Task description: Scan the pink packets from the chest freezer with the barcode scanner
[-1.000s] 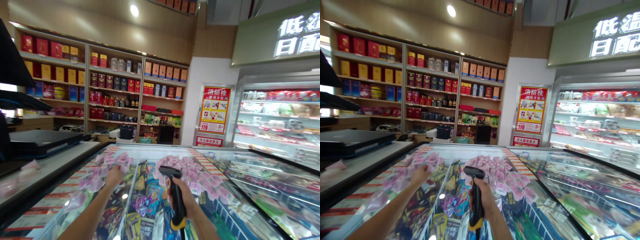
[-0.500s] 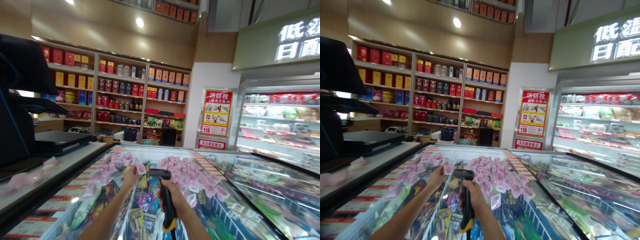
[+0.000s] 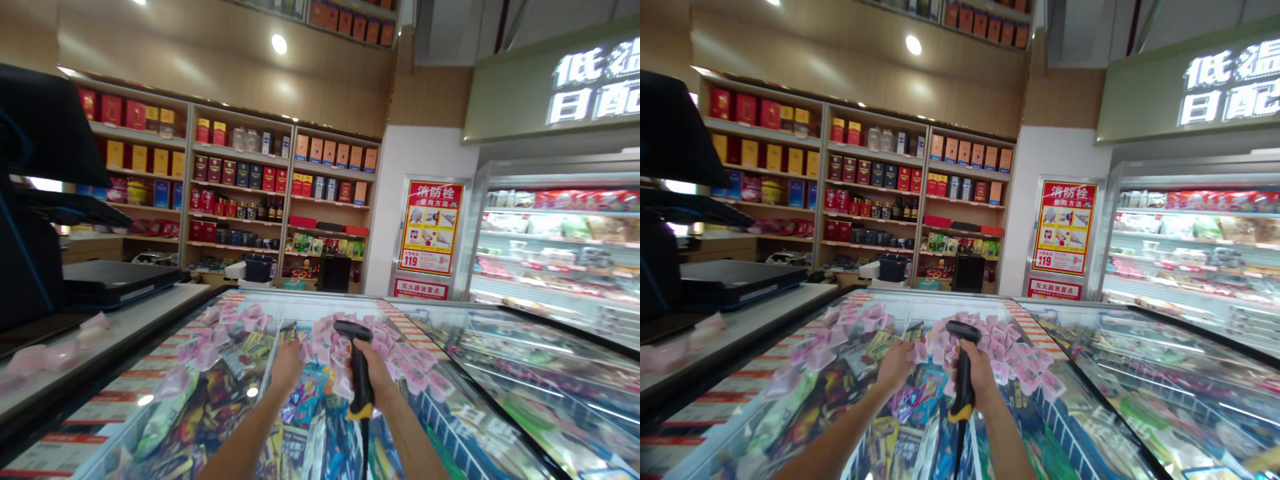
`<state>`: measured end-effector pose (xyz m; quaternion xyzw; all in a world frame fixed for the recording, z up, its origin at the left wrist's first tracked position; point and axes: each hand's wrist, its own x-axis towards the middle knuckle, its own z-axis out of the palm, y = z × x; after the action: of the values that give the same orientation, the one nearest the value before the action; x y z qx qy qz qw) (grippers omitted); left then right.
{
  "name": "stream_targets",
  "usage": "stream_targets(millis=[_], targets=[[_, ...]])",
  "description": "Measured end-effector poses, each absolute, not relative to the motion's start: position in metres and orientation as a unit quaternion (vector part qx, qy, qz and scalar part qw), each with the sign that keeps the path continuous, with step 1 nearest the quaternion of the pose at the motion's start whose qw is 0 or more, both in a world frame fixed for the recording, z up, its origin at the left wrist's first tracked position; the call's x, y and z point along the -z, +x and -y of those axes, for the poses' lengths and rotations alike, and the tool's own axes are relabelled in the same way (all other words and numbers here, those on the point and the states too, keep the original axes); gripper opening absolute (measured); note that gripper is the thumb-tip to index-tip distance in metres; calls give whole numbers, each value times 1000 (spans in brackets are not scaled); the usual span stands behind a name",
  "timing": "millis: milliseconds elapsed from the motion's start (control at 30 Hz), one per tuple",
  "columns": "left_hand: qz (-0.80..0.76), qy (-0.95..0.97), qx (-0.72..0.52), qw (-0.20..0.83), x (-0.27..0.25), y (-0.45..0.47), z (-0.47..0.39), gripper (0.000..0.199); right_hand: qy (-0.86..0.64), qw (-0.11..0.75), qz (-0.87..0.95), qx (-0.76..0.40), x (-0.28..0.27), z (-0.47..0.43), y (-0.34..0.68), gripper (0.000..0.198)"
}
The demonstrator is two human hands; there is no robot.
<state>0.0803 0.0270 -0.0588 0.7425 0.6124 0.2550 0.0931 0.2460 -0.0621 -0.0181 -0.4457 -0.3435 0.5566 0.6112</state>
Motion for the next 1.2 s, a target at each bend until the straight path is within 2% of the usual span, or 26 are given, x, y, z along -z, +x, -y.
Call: stream_targets(millis=[400,600,800,967,1200], targets=[[-586,753,-287,87,66,129,-29,40,-466,608,326,-554,23,59,251,29],[-642,712,-286,3,48,49,-29,34,-457,581,359,-570,22,63,230,28],[-727,631,-265,-58,36,-55,-25,37,-442,560,389,-583,25,67,205,30],[-711,647,-273,22,39,-74,-29,29,-460,547,403,-572,22,72,191,29],[-667,559,-434,233,34,-39,-42,22,-452,536,424,-573,22,76,187,30]])
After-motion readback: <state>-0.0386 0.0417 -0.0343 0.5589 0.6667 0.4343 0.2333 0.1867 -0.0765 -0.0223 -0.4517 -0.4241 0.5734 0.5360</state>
